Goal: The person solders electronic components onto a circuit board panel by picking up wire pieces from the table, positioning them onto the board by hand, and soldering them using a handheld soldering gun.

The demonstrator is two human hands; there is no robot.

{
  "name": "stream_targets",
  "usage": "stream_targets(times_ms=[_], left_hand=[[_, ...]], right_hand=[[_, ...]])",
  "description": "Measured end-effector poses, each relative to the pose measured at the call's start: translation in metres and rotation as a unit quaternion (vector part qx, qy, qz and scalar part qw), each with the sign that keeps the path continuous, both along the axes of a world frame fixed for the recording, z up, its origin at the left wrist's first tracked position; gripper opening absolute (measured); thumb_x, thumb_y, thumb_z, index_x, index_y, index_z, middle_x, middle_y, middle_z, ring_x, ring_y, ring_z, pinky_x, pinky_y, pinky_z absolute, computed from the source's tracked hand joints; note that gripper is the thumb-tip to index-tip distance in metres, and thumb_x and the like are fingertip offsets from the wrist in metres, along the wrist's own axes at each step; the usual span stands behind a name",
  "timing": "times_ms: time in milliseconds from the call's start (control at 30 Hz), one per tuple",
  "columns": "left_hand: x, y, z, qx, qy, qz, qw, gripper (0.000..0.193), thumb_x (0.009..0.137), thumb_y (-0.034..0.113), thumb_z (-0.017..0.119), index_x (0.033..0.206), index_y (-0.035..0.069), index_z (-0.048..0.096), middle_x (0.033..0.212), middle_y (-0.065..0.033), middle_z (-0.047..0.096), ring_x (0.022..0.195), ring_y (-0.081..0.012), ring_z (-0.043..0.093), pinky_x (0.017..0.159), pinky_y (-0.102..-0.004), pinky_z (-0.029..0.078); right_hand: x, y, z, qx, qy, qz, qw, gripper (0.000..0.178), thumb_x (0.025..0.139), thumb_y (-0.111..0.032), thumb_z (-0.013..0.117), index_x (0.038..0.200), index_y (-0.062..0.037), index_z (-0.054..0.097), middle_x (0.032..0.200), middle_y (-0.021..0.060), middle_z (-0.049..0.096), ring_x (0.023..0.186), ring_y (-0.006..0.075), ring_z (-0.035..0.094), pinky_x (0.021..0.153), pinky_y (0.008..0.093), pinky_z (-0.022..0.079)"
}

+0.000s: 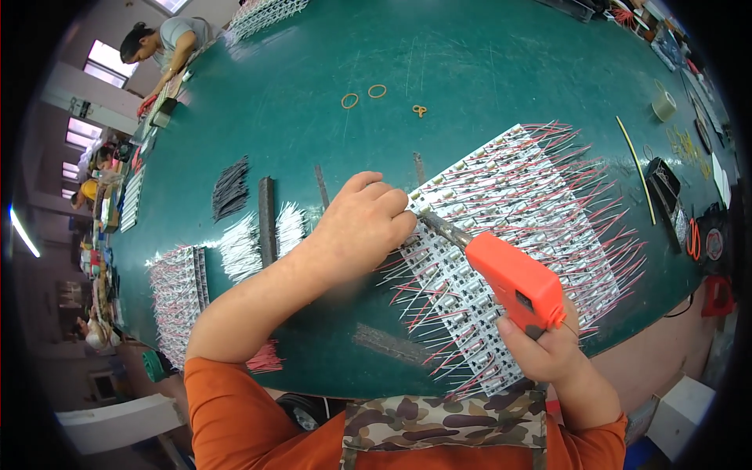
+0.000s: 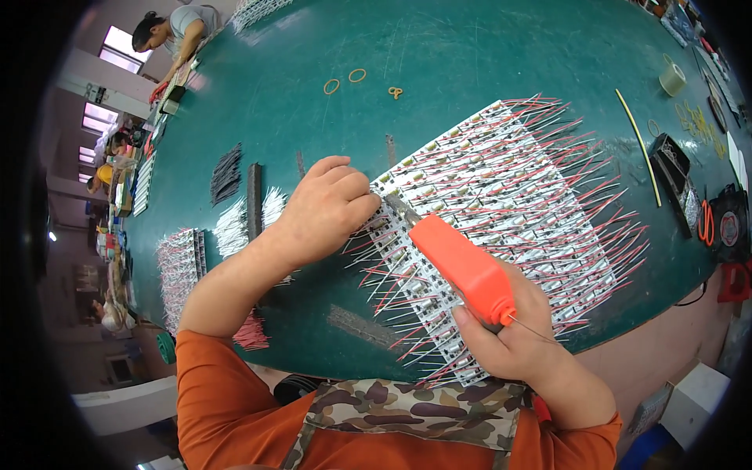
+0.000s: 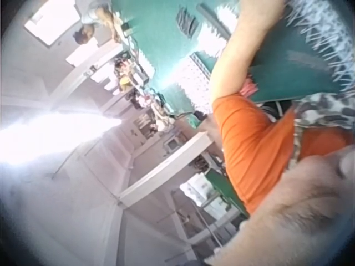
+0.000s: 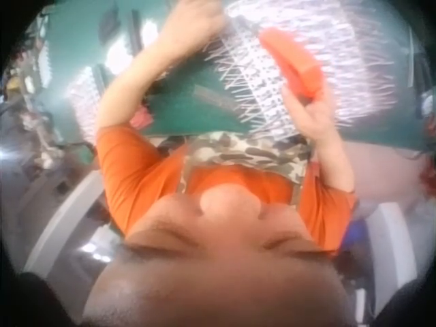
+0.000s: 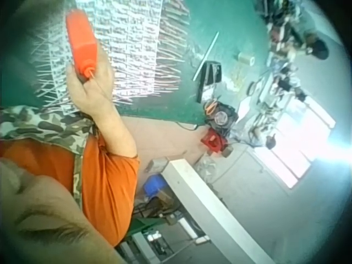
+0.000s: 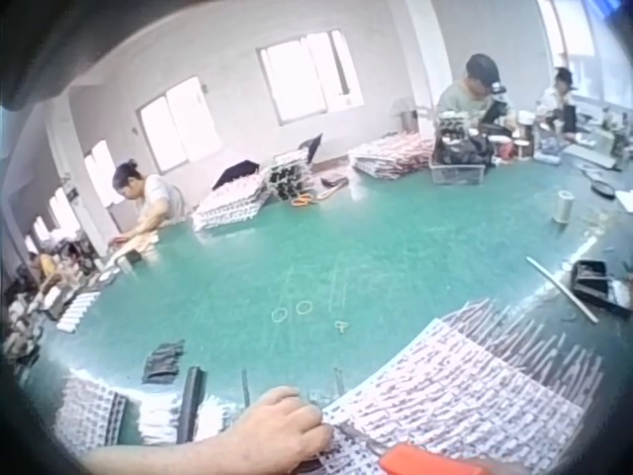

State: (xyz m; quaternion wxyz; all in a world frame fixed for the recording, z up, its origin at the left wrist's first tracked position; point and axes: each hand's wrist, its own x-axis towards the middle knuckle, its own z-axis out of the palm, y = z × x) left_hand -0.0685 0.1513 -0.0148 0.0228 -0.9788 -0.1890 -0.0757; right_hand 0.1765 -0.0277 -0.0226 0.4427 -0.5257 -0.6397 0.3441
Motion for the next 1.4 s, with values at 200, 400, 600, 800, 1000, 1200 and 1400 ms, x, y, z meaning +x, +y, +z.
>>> stream_targets(times_ms=[200,400,600,800,1000,1200,1400], left_hand=[[0.0012,0.0018,-0.0002,-0.011,-0.004,-0.005,1.000,0.014,0.075,0.010,0.059,0.087,0.006,0.066,0.082,-0.0074,0.058,0.087,-0.0268,0.061,0.098,-0.0453,0.046],[0.0014,0.0013,0.0022,-0.026,0.004,-0.001,1.000,0.014,0.076,0.009,0.060,0.088,0.005,0.066,0.082,-0.0085,0.058,0.087,-0.0281,0.061,0.099,-0.0461,0.045],[0.0016,0.0020,0.0030,-0.044,0.019,0.001,0.999,0.014,0.077,0.007,0.059,0.089,0.004,0.065,0.083,-0.0093,0.058,0.088,-0.0287,0.061,0.101,-0.0479,0.045],[0.0016,0.0028,0.0036,-0.047,0.021,0.003,0.999,0.014,0.077,0.007,0.059,0.089,0.004,0.065,0.083,-0.0095,0.058,0.088,-0.0291,0.061,0.101,-0.0479,0.045],[0.0026,0.0027,0.0041,-0.053,0.027,0.006,0.998,0.014,0.077,0.007,0.059,0.089,0.004,0.065,0.083,-0.0097,0.058,0.089,-0.0296,0.061,0.100,-0.0472,0.046],[0.0019,0.0030,0.0038,-0.050,0.026,0.003,0.998,0.014,0.077,0.007,0.059,0.089,0.004,0.065,0.083,-0.0097,0.058,0.089,-0.0300,0.062,0.099,-0.0464,0.046],[0.0022,0.0037,0.0036,-0.040,0.023,-0.003,0.999,0.014,0.076,0.008,0.059,0.089,0.005,0.066,0.084,-0.0091,0.059,0.089,-0.0296,0.062,0.095,-0.0440,0.047]], right_hand=[[-0.0012,0.0007,0.0004,0.000,0.010,0.002,1.000,0.046,0.079,-0.006,0.070,0.121,0.0033,0.056,0.094,0.0140,0.065,0.074,0.0270,0.066,0.068,0.0354,0.051],[-0.0028,0.0005,0.0017,-0.022,0.045,0.005,0.999,0.044,0.078,-0.006,0.070,0.120,0.0017,0.057,0.094,0.0134,0.065,0.075,0.0260,0.065,0.068,0.0344,0.051],[-0.0036,0.0003,0.0042,-0.035,0.046,-0.003,0.998,0.036,0.079,-0.006,0.069,0.114,0.0001,0.061,0.089,0.0109,0.063,0.071,0.0236,0.063,0.065,0.0333,0.049],[-0.0037,0.0002,0.0024,-0.016,0.039,-0.004,0.999,0.034,0.079,-0.007,0.069,0.112,-0.0005,0.062,0.086,0.0094,0.062,0.068,0.0226,0.061,0.063,0.0324,0.048],[-0.0047,-0.0014,-0.0012,-0.004,0.046,-0.019,0.999,0.037,0.079,-0.007,0.069,0.115,0.0003,0.060,0.088,0.0107,0.063,0.069,0.0244,0.062,0.064,0.0332,0.049],[-0.0042,-0.0008,-0.0022,-0.021,0.050,-0.009,0.998,0.040,0.079,-0.007,0.069,0.117,0.0009,0.059,0.091,0.0121,0.063,0.071,0.0255,0.063,0.065,0.0338,0.050],[-0.0054,-0.0006,-0.0043,0.000,0.039,-0.010,0.999,0.041,0.079,-0.007,0.069,0.118,0.0005,0.058,0.090,0.0116,0.063,0.071,0.0251,0.062,0.065,0.0338,0.049]])
